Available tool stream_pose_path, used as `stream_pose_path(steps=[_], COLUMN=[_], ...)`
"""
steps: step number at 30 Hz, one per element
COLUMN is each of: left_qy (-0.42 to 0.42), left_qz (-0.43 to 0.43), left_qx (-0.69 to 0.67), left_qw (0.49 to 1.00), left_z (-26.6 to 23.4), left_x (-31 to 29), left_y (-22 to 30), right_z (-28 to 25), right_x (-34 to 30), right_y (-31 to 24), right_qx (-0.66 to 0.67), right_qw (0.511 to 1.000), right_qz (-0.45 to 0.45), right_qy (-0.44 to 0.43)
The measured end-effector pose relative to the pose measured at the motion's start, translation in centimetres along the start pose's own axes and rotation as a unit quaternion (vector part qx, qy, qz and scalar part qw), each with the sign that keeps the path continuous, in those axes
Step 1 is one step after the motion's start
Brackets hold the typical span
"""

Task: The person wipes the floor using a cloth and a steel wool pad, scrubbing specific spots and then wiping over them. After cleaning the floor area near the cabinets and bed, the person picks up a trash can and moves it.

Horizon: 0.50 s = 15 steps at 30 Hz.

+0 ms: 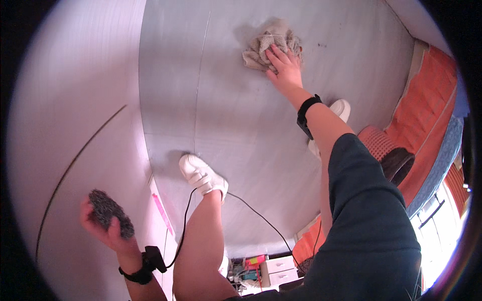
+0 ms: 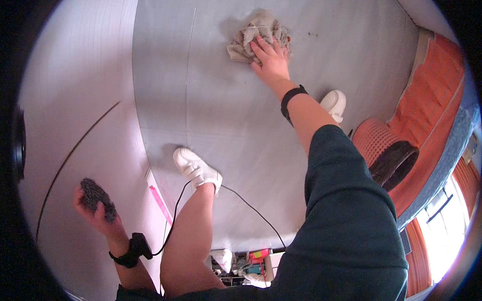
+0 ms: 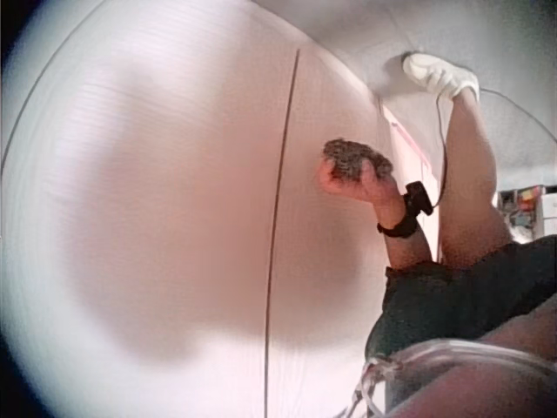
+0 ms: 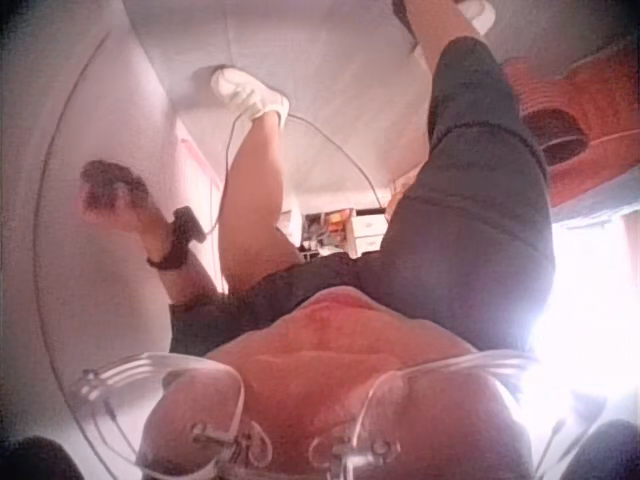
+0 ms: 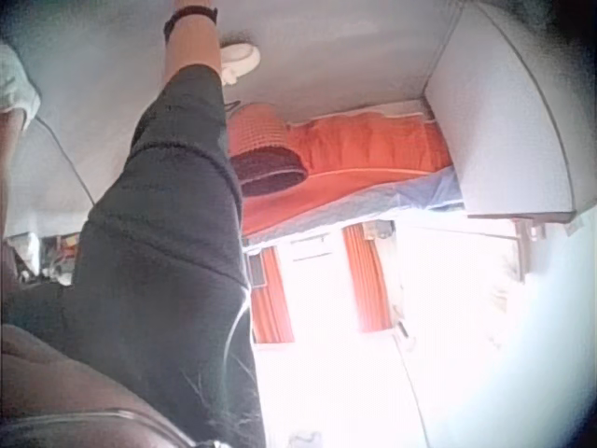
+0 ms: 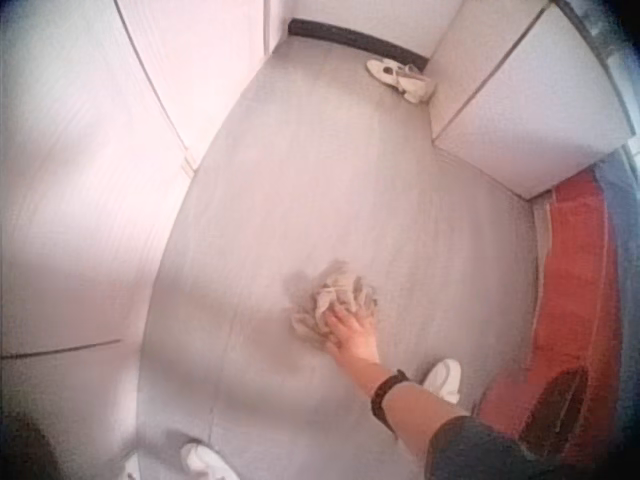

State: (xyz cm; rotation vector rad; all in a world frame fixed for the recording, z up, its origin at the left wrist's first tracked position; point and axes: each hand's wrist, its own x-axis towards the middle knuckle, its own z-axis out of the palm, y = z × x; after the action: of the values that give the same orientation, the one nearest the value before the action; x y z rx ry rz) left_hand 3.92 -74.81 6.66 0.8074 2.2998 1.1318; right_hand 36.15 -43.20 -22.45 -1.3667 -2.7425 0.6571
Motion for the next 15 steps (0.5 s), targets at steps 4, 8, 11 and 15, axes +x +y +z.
stream_pose_path(steps=[4,8,11,15], left_qy=[-0.03,-0.088,-0.041,0.159], left_qz=[0.037,0.077,0.012,-0.208], left_qx=[0.078,0.075,0.12,0.048], left_qw=[0.996,0.99,0.992,0.964], left_z=[-3.9,-7.4,-10.4,-9.9], left_x=[-1.2,-7.8,-15.1,-25.0], left_y=[1.5,-0.3,-2.4,-5.6], right_z=[0.6,1.5,1.1,1.0], right_x=[-3.1,-4.6,-5.0,-5.3], right_y=[-3.5,-4.2,-3.5,-4.2], right_qx=[0.015,-0.026,-0.039,-0.094], right_qw=[1.0,0.998,0.996,0.988], right_qz=[-0.023,-0.028,-0.058,-0.08], right_qy=[-0.014,-0.048,-0.063,-0.098])
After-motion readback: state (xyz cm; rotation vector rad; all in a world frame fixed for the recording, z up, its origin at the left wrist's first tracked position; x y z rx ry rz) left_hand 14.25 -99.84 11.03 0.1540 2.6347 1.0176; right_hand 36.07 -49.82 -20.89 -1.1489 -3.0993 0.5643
